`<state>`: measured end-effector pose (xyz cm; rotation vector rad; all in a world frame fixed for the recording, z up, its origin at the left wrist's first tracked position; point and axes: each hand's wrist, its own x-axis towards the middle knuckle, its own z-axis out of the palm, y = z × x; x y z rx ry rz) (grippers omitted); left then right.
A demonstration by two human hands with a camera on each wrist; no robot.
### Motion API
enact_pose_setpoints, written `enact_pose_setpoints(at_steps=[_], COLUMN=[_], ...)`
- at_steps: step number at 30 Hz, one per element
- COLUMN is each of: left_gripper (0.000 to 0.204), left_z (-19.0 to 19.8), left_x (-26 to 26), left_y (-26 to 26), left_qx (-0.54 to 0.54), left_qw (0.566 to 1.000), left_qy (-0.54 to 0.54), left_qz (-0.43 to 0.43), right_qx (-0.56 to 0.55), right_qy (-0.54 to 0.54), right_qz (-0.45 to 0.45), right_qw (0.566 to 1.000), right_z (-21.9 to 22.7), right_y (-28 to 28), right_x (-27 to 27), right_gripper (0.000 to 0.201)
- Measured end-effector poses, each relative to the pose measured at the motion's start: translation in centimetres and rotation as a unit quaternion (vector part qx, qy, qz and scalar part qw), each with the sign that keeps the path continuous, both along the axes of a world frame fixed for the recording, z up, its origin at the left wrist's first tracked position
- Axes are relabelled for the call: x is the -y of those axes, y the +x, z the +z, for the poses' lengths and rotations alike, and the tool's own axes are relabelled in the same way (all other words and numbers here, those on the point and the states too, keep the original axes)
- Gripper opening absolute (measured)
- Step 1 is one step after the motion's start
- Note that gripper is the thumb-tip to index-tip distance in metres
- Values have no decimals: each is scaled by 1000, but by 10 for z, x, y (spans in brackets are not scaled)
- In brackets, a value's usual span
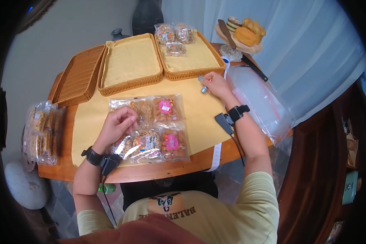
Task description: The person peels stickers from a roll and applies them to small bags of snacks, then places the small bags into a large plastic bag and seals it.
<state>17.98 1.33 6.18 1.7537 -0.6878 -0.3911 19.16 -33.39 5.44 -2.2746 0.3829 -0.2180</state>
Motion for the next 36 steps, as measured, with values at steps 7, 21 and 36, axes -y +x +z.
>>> enact_pose_setpoints(at_steps=[7, 21, 36], left_gripper=[4, 24, 32], left_z=[-2, 9, 13], left_x=[-1, 4, -3], left_y=[2, -7, -2], left_qx=[11, 26, 373], left_qw=[1000, 990, 922], left_qy=[-4, -129, -37], left_qz=[-4, 44, 102], right_qx=[-21, 5, -82], right_qy=[53, 417, 624], right_qz=[-25, 224, 276], right_qw=[998, 881, 727], right_z=[-18, 39, 8], right_y=[31, -23, -27], right_x=[7, -118, -179], right_gripper=[21, 21, 19])
